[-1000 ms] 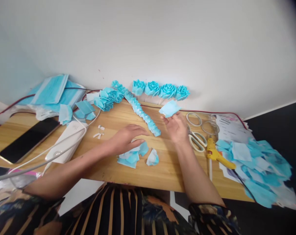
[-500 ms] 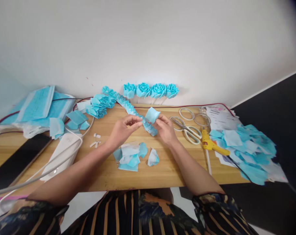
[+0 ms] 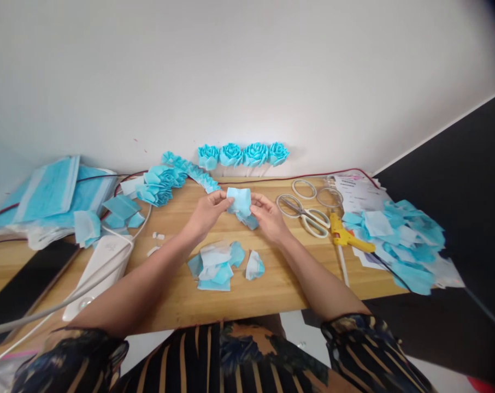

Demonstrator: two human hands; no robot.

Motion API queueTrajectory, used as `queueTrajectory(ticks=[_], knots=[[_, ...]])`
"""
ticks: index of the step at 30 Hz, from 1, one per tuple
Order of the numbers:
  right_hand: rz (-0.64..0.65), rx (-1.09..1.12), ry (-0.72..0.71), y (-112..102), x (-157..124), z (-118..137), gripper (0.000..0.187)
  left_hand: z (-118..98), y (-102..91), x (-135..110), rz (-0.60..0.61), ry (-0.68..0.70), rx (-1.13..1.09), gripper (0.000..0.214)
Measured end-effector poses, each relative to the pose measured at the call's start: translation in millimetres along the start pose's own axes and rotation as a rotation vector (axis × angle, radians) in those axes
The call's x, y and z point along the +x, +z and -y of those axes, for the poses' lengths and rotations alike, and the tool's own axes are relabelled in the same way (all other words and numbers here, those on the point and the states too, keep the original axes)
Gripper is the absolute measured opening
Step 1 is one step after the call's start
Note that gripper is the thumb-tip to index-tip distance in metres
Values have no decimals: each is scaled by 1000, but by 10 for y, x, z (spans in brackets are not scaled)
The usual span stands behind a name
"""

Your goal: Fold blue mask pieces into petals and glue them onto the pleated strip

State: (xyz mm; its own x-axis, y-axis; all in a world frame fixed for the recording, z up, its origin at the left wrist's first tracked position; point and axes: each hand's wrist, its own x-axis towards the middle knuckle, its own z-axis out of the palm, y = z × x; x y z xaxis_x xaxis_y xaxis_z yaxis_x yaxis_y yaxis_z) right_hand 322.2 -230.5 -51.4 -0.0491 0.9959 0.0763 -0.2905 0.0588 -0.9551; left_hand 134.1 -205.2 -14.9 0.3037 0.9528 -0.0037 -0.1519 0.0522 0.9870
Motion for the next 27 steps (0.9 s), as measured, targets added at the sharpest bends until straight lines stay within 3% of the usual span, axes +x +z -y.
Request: queueTrajectory(ticks=[6,14,27], knots=[[90,72,46,47,6,39,43,21,30,-64,-36,9,10,37],[-71,-104,5,102,-42,23,31,112,25,-108,-59,79,55,34],[-33,-206,-34,184,-85,48,32,251,-38,-227,-177,165,123,33]])
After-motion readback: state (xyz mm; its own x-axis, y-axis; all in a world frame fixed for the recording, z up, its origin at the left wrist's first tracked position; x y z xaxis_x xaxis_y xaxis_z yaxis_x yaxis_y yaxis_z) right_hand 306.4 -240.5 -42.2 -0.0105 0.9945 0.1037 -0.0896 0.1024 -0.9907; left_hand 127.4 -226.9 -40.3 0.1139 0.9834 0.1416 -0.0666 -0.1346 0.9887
